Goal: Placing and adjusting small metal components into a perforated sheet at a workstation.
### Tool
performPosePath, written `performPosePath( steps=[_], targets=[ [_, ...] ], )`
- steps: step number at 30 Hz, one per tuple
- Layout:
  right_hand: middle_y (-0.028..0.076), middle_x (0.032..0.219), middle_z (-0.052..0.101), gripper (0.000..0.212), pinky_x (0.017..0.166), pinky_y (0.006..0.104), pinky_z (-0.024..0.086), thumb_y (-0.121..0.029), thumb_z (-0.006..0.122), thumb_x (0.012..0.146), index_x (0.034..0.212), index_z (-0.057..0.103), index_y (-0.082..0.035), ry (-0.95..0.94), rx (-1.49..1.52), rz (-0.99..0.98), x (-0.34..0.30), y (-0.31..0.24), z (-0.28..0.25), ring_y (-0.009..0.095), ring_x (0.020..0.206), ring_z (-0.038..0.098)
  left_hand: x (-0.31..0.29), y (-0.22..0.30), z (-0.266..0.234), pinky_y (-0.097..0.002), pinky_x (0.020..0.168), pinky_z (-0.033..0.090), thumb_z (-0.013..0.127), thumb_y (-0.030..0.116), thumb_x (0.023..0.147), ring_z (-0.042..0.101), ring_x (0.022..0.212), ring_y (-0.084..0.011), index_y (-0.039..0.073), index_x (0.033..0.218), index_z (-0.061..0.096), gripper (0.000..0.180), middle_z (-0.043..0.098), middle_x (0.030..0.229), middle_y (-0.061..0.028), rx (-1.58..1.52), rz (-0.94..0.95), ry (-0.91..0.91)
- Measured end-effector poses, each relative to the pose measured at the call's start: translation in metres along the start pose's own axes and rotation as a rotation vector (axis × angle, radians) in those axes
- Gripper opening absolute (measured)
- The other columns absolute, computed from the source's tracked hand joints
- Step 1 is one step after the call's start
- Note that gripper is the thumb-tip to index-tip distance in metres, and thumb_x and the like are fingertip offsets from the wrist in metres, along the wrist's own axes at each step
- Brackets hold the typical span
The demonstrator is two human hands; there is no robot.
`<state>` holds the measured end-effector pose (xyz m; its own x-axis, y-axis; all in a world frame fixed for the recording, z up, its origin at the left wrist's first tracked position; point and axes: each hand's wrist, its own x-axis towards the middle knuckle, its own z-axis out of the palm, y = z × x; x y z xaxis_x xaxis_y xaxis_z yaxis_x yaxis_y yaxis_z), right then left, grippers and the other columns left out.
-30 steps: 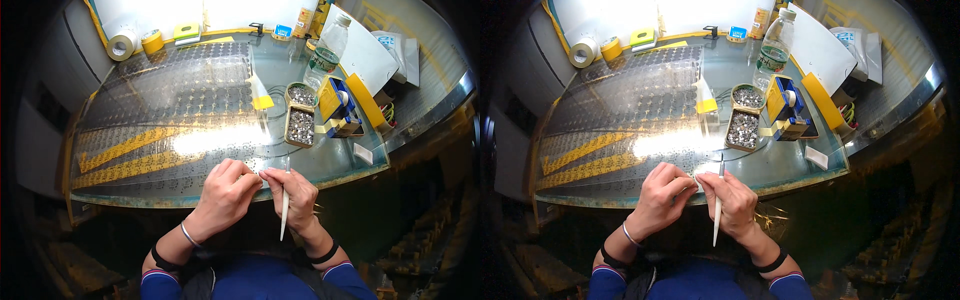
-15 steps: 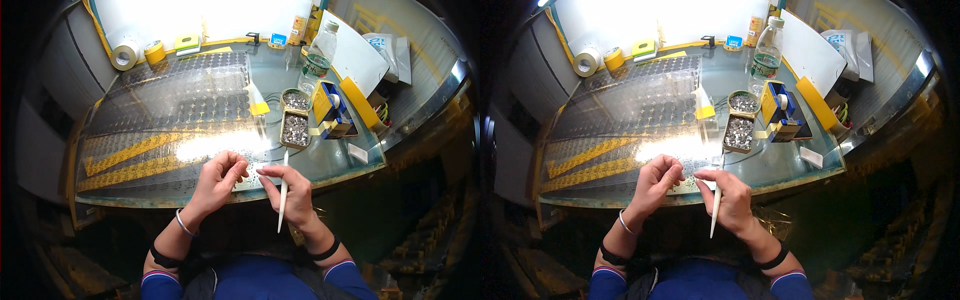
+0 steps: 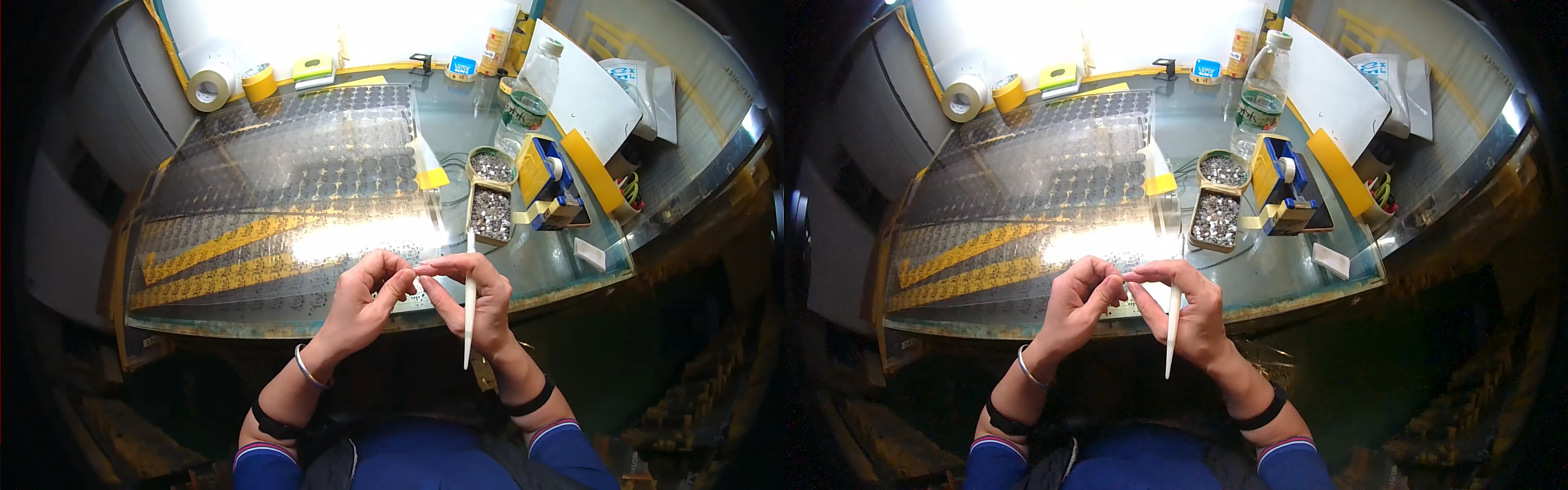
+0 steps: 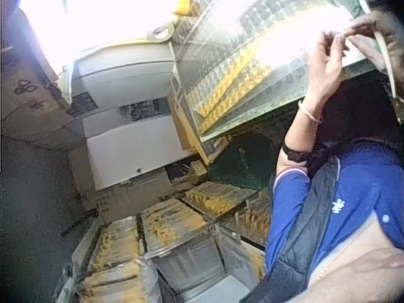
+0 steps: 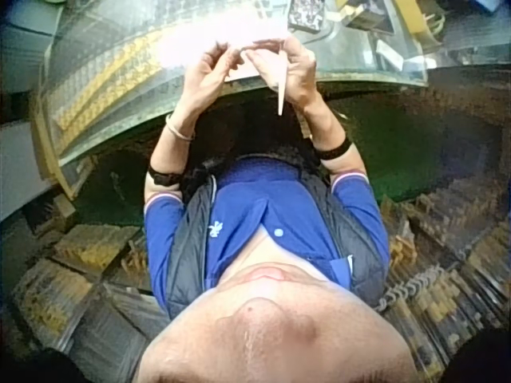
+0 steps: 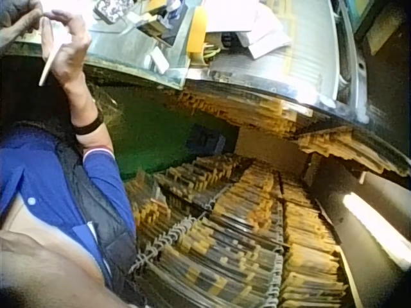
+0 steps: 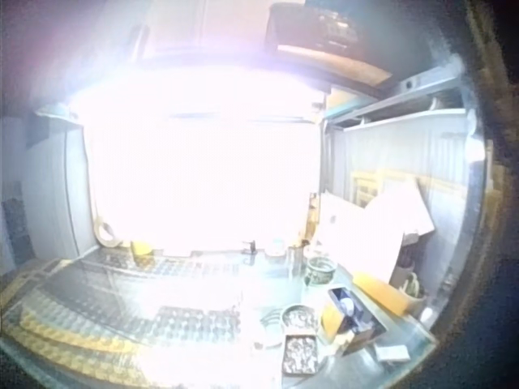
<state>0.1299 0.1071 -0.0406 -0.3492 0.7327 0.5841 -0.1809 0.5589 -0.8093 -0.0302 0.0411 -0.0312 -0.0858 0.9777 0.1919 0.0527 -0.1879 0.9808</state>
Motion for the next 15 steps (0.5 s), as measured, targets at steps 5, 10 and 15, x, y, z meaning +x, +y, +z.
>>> performPosePath(
  steps=[5, 10, 15],
  targets=[
    [0.012, 0.094, 0.07, 0.023, 0.084, 0.0299, 0.056, 0.005, 0.071, 0.082, 0.101, 0.06, 0.001, -0.037, -0.07, -0.002, -0.0001, -0.0037, -0.0027, 0.018, 0.091, 0.07, 0.0004, 0.0009, 0.0019, -0.021, 0.069, 0.047, 0.059, 0.016, 0.098, 0.056, 0.077, -0.0062, 0.0, 0.099, 0.057, 0.017, 0.061, 0.084, -0.0014, 0.016, 0.016, 0.0],
    [0.012, 0.093, 0.07, 0.022, 0.084, 0.0298, 0.056, 0.006, 0.071, 0.081, 0.1, 0.06, 0.001, -0.025, -0.086, -0.002, -0.0007, -0.0034, -0.0028, 0.018, 0.09, 0.07, 0.0006, 0.001, 0.0024, -0.0209, 0.068, 0.047, 0.06, 0.017, 0.097, 0.056, 0.076, -0.0061, -0.001, 0.098, 0.058, 0.018, 0.062, 0.083, -0.0017, 0.025, 0.013, 0.006],
    [0.011, 0.087, 0.069, 0.021, 0.077, 0.0288, 0.058, 0.002, 0.074, 0.078, 0.096, 0.062, -0.001, 0.023, -0.113, 0.015, -0.0026, 0.0003, 0.0012, 0.018, 0.083, 0.071, -0.001, 0.0032, 0.0012, -0.0238, 0.071, 0.049, 0.061, 0.014, 0.096, 0.06, 0.078, -0.0079, -0.002, 0.096, 0.061, 0.016, 0.065, 0.084, -0.0039, 0.051, -0.018, 0.035]
  ],
)
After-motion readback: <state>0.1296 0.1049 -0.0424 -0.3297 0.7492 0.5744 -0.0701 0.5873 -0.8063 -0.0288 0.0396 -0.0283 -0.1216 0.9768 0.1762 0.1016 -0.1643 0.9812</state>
